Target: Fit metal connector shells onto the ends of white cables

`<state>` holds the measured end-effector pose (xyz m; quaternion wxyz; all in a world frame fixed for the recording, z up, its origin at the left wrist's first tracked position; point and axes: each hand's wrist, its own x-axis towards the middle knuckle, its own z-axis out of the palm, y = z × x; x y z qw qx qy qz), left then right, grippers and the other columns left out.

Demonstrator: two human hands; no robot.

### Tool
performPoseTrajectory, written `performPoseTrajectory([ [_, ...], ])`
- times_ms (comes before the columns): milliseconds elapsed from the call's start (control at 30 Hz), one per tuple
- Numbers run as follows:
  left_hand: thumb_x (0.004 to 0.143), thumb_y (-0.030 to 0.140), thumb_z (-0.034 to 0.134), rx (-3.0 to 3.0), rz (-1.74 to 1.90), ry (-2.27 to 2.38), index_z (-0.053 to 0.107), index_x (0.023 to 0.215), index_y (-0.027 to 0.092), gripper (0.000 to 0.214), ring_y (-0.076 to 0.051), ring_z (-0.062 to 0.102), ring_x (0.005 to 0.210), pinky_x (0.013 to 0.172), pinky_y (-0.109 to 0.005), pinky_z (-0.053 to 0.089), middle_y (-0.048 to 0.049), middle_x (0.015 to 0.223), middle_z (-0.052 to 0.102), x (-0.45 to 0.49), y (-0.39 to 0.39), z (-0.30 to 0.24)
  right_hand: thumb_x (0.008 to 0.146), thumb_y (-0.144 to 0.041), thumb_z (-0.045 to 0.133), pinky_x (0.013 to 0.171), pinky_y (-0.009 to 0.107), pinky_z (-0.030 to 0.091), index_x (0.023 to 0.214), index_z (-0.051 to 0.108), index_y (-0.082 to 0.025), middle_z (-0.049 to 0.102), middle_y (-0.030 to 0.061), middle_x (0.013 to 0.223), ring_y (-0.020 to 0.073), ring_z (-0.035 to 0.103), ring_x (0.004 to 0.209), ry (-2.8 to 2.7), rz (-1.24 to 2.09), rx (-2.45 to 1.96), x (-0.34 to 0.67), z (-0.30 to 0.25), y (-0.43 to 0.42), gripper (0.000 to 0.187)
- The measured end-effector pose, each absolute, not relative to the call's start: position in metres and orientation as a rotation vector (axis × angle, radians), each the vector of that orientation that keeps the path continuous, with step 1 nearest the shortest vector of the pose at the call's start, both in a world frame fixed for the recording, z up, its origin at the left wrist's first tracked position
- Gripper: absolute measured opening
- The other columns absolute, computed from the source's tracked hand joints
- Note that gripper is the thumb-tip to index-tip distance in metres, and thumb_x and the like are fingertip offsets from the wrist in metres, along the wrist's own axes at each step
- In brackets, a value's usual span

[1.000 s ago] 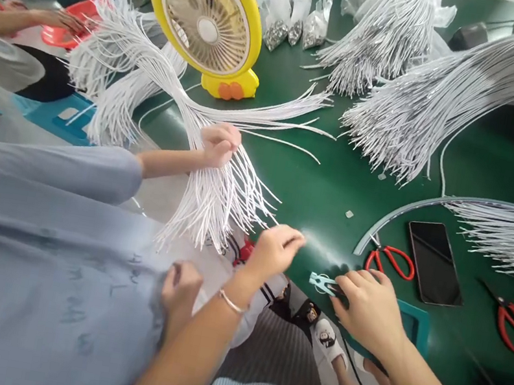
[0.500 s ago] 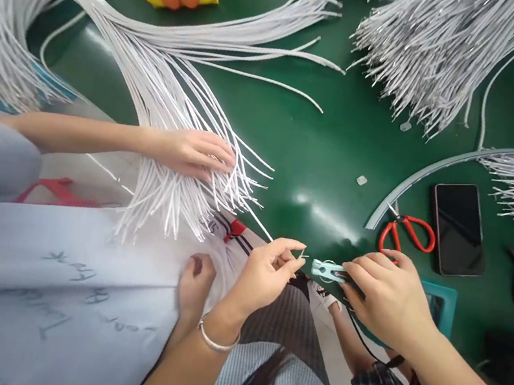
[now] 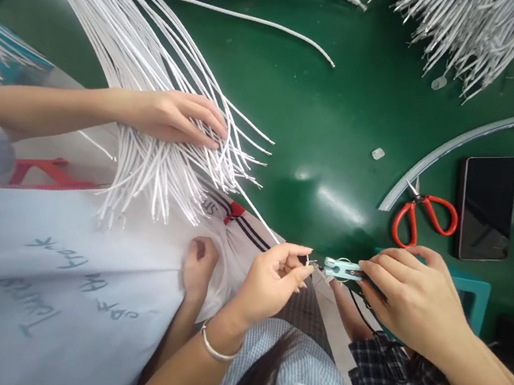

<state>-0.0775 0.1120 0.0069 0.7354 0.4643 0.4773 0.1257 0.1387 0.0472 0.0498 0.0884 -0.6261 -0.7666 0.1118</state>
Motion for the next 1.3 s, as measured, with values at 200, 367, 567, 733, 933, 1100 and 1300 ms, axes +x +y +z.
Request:
performPoseTrajectory([
  [200, 0.084, 0.028, 0.067, 1.038, 0.201, 1.032, 0.064, 0.098, 0.009, 0.024, -0.007, 0.063, 0.060, 0.055, -0.012, 0.051, -0.0018, 0.072, 0.065, -0.074, 0.117, 0.007, 0.093, -0.017, 0.053, 0.081, 0.039, 0.035, 0.085, 0.065, -0.015, 0.065, -0.0012, 0.075, 0.0164, 0.063, 0.077, -2.284, 0.311, -1.863, 0.141, 0.045, 0.043, 0.015],
  [367, 0.081, 0.027, 0.068, 1.047, 0.125, 1.010, 0.067, 0.096, 0.010, 0.022, -0.007, 0.062, 0.058, 0.055, -0.013, 0.051, -0.0015, 0.070, 0.066, -0.070, 0.114, 0.004, 0.092, -0.016, 0.054, 0.081, 0.039, 0.035, 0.083, 0.065, -0.015, 0.063, -0.0020, 0.072, 0.0160, 0.063, 0.076, -2.293, 0.295, -1.874, 0.142, 0.044, 0.044, 0.014],
  [567, 0.082, 0.029, 0.069, 1.005, 0.112, 1.000, 0.066, 0.100, 0.010, 0.026, -0.007, 0.063, 0.060, 0.056, -0.013, 0.051, -0.0025, 0.075, 0.067, -0.068, 0.115, -0.002, 0.092, -0.016, 0.052, 0.079, 0.039, 0.033, 0.080, 0.065, -0.015, 0.062, -0.0014, 0.071, 0.0159, 0.061, 0.075, -2.307, 0.353, -1.859, 0.143, 0.044, 0.044, 0.017],
  [733, 0.083, 0.027, 0.069, 1.008, 0.059, 0.930, 0.067, 0.096, 0.011, 0.021, -0.008, 0.063, 0.061, 0.056, -0.015, 0.052, -0.0039, 0.079, 0.069, -0.067, 0.123, 0.001, 0.092, -0.016, 0.053, 0.081, 0.038, 0.033, 0.081, 0.065, -0.015, 0.063, -0.0004, 0.072, 0.0147, 0.060, 0.075, -2.294, 0.341, -1.861, 0.143, 0.044, 0.042, 0.017],
  [933, 0.084, 0.027, 0.067, 1.023, 0.004, 0.921, 0.068, 0.094, 0.010, 0.020, -0.009, 0.063, 0.064, 0.060, -0.018, 0.052, -0.0052, 0.079, 0.069, -0.064, 0.128, 0.003, 0.092, -0.015, 0.053, 0.081, 0.038, 0.033, 0.079, 0.065, -0.014, 0.064, 0.0006, 0.072, 0.0147, 0.060, 0.077, -2.299, 0.342, -1.867, 0.141, 0.045, 0.044, 0.018],
  [1100, 0.089, 0.028, 0.062, 1.086, 0.009, 0.894, 0.069, 0.096, 0.011, 0.019, -0.009, 0.063, 0.069, 0.064, -0.016, 0.050, -0.0046, 0.081, 0.069, -0.066, 0.129, 0.007, 0.091, -0.015, 0.054, 0.080, 0.038, 0.033, 0.079, 0.065, -0.015, 0.063, -0.0002, 0.071, 0.0150, 0.060, 0.075, -2.304, 0.326, -1.862, 0.141, 0.043, 0.044, 0.016],
  [1300, 0.088, 0.029, 0.063, 1.029, 0.047, 0.945, 0.062, 0.093, 0.011, 0.019, -0.009, 0.064, 0.065, 0.062, -0.017, 0.053, -0.0029, 0.078, 0.067, -0.067, 0.128, 0.004, 0.090, -0.014, 0.054, 0.079, 0.038, 0.033, 0.079, 0.065, -0.014, 0.062, -0.0004, 0.071, 0.0152, 0.061, 0.075, -2.293, 0.320, -1.860, 0.141, 0.043, 0.043, 0.015],
])
